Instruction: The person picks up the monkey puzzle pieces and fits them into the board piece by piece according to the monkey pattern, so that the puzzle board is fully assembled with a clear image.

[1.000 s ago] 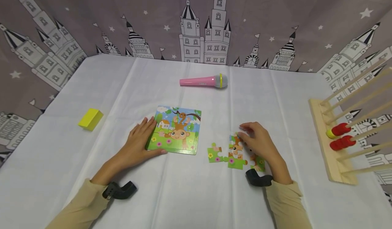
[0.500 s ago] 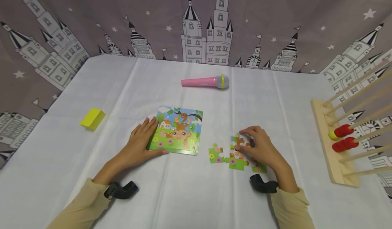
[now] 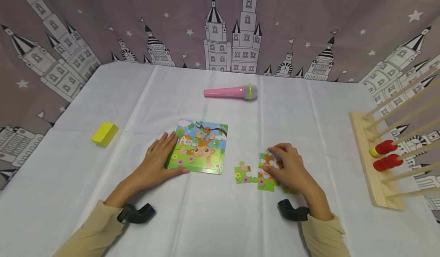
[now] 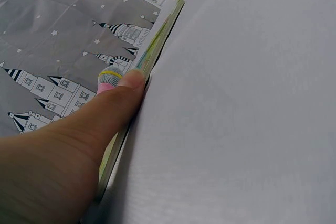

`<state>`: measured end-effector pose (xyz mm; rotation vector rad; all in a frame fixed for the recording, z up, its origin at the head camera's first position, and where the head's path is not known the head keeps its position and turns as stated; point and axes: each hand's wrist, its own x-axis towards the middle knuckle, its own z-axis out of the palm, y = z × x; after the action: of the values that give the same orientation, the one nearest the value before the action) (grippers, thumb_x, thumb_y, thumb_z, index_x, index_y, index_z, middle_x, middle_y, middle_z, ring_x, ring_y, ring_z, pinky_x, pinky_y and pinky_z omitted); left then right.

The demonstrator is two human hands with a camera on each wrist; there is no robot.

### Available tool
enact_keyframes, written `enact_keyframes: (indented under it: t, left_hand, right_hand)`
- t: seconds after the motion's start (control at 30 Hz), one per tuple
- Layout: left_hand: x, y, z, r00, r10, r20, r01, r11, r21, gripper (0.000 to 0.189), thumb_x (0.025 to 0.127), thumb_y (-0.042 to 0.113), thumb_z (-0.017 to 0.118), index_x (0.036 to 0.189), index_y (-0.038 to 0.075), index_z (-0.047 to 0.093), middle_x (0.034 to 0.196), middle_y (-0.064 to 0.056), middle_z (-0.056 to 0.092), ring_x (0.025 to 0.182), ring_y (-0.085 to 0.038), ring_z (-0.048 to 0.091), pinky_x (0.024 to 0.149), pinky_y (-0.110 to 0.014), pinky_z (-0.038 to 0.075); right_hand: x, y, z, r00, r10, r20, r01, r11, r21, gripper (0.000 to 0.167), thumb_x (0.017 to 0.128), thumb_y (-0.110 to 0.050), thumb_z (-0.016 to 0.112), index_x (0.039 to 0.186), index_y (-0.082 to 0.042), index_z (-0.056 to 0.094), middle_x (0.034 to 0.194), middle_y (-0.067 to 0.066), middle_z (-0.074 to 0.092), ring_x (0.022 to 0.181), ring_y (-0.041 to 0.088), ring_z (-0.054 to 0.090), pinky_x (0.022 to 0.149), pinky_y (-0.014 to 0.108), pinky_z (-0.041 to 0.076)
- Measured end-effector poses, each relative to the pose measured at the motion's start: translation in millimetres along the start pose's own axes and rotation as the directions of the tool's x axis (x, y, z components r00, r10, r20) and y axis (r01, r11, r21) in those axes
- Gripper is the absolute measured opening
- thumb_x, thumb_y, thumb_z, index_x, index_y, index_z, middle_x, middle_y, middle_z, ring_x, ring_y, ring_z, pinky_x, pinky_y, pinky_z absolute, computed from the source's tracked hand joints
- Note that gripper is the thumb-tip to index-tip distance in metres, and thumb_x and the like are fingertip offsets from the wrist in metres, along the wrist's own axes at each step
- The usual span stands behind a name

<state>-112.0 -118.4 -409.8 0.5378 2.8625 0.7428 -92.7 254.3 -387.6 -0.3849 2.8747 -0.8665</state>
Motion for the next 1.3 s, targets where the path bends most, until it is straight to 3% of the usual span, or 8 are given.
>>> enact_keyframes:
  t: [0.3,0.53,0.7,0.9,1.13,1.3]
  left_hand:
    - [-1.4,0.6,-0.1,1.0,0.005,-0.005,-0.005,1.0,-0.009,0.101,0.074,0.058,0.063,0.144,0.002,0.017,0.153,-0.012,0.011,0.142,-0.03,0.001,0.113,-0.049,0.003]
    - [-2.2,0.3,0.5,1.0,0.002,-0.004,-0.002,1.0,-0.003,0.101,0.074,0.059,0.062,0.145,0.003,0.017,0.153,-0.011,0.01,0.142,-0.029,0.001,0.113,-0.049,0.003]
    - [-1.9,-0.7,0.5,1.0,0.005,-0.008,-0.005,1.0,-0.002,0.102,0.073,0.059,0.063,0.145,0.003,0.017,0.153,-0.012,0.011,0.142,-0.03,0.001,0.113,-0.049,0.003]
    - [-1.3,0.6,-0.3,1.0,0.011,-0.015,-0.011,1.0,0.003,0.102,0.073,0.059,0.064,0.144,0.003,0.018,0.153,-0.012,0.011,0.142,-0.03,0.002,0.113,-0.049,0.004]
    - [-0.8,0.4,0.8,1.0,0.009,-0.012,-0.009,1.0,0.004,0.102,0.072,0.059,0.064,0.145,0.003,0.017,0.153,-0.012,0.011,0.142,-0.03,0.001,0.113,-0.049,0.004]
    - [-0.9,1.5,0.0,1.0,0.006,-0.008,-0.006,1.0,-0.001,0.102,0.072,0.058,0.064,0.145,0.003,0.017,0.153,-0.012,0.01,0.142,-0.03,0.001,0.113,-0.049,0.003]
  right_hand:
    - [0.0,-2,1,0.999,0.054,0.006,-0.054,0.998,0.039,0.051,0.078,-0.021,0.071,0.12,-0.001,0.052,0.126,0.023,0.039,0.107,0.035,0.038,0.083,0.048,0.035]
    - [0.6,-3,1,0.999,0.02,0.045,-0.021,1.0,0.022,0.052,0.082,-0.025,0.066,0.126,-0.003,0.048,0.131,0.027,0.033,0.114,0.043,0.028,0.087,0.059,0.023]
    - [3.4,-4,-2,0.996,0.04,0.082,-0.044,0.998,0.042,0.049,0.083,-0.021,0.066,0.124,-0.003,0.047,0.133,0.028,0.03,0.116,0.044,0.025,0.087,0.06,0.021]
    - [5.3,-6,-7,0.99,0.083,0.111,-0.091,0.994,0.067,0.05,0.081,-0.015,0.066,0.122,-0.001,0.042,0.129,0.028,0.032,0.108,0.037,0.03,0.083,0.052,0.027]
    - [3.9,-8,-10,0.988,0.088,0.124,-0.111,0.976,0.189,0.051,0.081,-0.012,0.066,0.121,-0.001,0.036,0.121,0.023,0.045,0.112,0.041,0.048,0.09,0.051,0.044]
    - [2.4,-8,-7,0.992,0.101,0.073,-0.113,0.974,0.198,0.047,0.082,-0.006,0.063,0.121,-0.007,0.039,0.115,0.017,0.055,0.102,0.031,0.054,0.084,0.044,0.045]
